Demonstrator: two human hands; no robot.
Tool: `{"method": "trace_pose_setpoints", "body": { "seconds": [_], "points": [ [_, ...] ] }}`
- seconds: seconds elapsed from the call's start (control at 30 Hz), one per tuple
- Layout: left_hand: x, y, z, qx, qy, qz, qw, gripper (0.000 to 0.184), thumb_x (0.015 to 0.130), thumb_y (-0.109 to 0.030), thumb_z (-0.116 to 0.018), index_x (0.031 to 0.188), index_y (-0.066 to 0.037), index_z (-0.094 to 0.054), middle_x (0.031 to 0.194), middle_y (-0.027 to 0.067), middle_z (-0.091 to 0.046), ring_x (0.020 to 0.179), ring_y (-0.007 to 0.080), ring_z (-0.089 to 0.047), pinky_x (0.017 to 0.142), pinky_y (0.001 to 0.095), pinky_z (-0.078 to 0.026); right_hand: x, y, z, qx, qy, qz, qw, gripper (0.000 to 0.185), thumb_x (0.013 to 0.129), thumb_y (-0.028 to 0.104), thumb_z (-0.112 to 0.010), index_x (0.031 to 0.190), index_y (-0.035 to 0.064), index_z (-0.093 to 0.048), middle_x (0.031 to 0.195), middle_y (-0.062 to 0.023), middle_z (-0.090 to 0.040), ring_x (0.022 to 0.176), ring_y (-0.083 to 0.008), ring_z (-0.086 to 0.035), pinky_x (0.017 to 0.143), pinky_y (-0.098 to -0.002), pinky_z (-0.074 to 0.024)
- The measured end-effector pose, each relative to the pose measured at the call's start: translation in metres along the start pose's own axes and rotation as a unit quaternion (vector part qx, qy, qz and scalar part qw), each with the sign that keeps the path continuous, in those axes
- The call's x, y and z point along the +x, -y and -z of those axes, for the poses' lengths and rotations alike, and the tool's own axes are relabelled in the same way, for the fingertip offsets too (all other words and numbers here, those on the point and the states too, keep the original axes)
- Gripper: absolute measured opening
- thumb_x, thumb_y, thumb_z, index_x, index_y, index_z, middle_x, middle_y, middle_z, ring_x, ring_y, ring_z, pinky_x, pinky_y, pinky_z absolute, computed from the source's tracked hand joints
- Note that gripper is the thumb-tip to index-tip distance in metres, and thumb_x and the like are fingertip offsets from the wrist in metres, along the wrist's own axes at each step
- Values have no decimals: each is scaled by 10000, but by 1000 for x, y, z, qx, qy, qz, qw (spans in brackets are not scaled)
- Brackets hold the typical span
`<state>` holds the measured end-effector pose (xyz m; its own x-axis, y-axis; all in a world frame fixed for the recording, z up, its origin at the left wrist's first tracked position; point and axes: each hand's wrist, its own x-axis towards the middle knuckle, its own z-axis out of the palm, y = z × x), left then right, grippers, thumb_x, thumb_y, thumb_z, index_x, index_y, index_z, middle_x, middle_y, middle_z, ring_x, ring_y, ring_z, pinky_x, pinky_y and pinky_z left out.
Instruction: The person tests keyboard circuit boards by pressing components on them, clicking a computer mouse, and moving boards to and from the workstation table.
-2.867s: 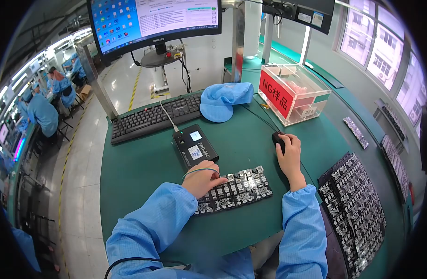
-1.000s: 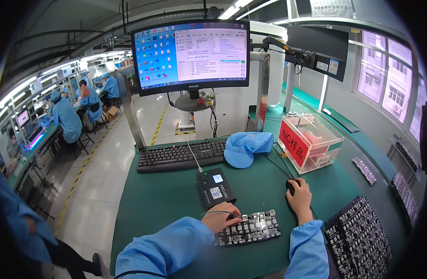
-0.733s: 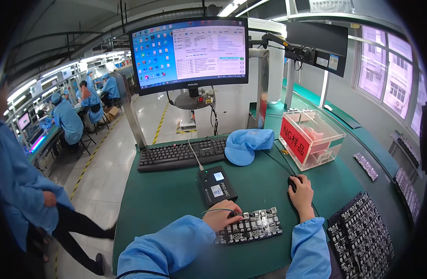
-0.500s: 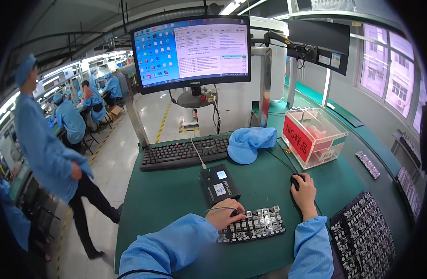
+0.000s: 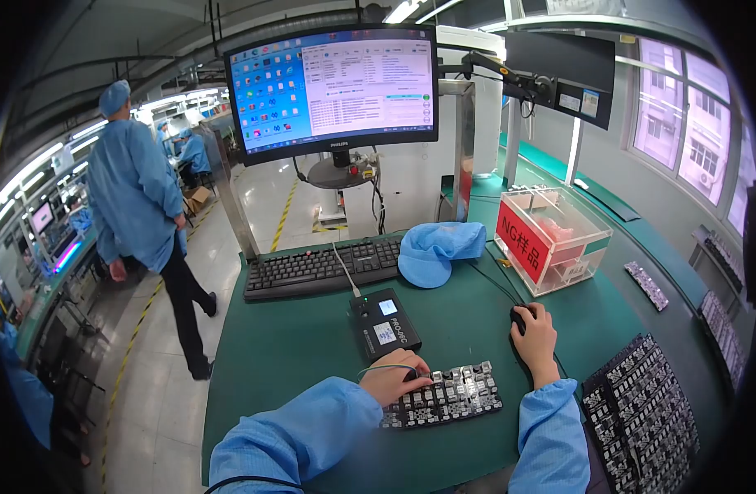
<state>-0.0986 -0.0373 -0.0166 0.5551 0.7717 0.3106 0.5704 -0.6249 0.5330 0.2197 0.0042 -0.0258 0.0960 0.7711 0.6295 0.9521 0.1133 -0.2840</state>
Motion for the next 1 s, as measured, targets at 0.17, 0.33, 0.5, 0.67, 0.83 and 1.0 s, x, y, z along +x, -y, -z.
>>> {"method": "trace_pose_setpoints", "body": {
  "seconds": [0.17,0.33,0.5,0.67,0.83,1.0],
  "points": [
    [0,-3,2,-5,1,11,1000,252,852,-308,-705,966,-90,-647,905,44,-614,913,214,-579,804,340,-479,1,5,4,1,-32,21,999,404,762,202,-691,1160,163,-631,1245,-116,-528,1067,-321,-538,892,-430,-469],
    [0,-2,1,-5,-1,6,1000,252,851,-309,-706,965,-91,-648,902,41,-613,914,212,-579,804,337,-481,0,1,5,49,-84,0,995,502,778,184,-677,1255,103,-543,1253,-141,-524,1120,-331,-516,965,-433,-391],
    [0,-3,1,-4,5,12,1000,251,852,-308,-706,968,-92,-649,904,39,-606,909,210,-578,807,334,-480,-2,-13,1,122,-90,-84,985,428,819,151,-646,1224,58,-541,1182,-146,-541,1100,-339,-533,947,-430,-400],
    [-1,-4,2,-4,4,15,1000,258,857,-323,-698,971,-96,-651,906,38,-601,916,209,-575,807,332,-479,-3,-29,-10,223,-69,-148,961,354,858,112,-617,1193,22,-548,1114,-180,-551,1009,-322,-574,887,-387,-463],
    [0,-4,3,-4,4,11,1000,267,862,-332,-689,961,-89,-644,901,42,-601,914,217,-571,801,342,-474,-5,-26,-8,205,-21,-132,970,363,860,170,-636,1190,43,-555,1133,-161,-534,1022,-341,-581,883,-394,-481],
    [0,-6,4,-11,0,11,1000,271,865,-337,-684,955,-85,-639,901,47,-600,913,224,-565,801,347,-468,-4,-15,0,183,14,-146,972,397,834,186,-669,1187,44,-555,1169,-152,-511,1032,-345,-573,892,-400,-475]
  ]
}}
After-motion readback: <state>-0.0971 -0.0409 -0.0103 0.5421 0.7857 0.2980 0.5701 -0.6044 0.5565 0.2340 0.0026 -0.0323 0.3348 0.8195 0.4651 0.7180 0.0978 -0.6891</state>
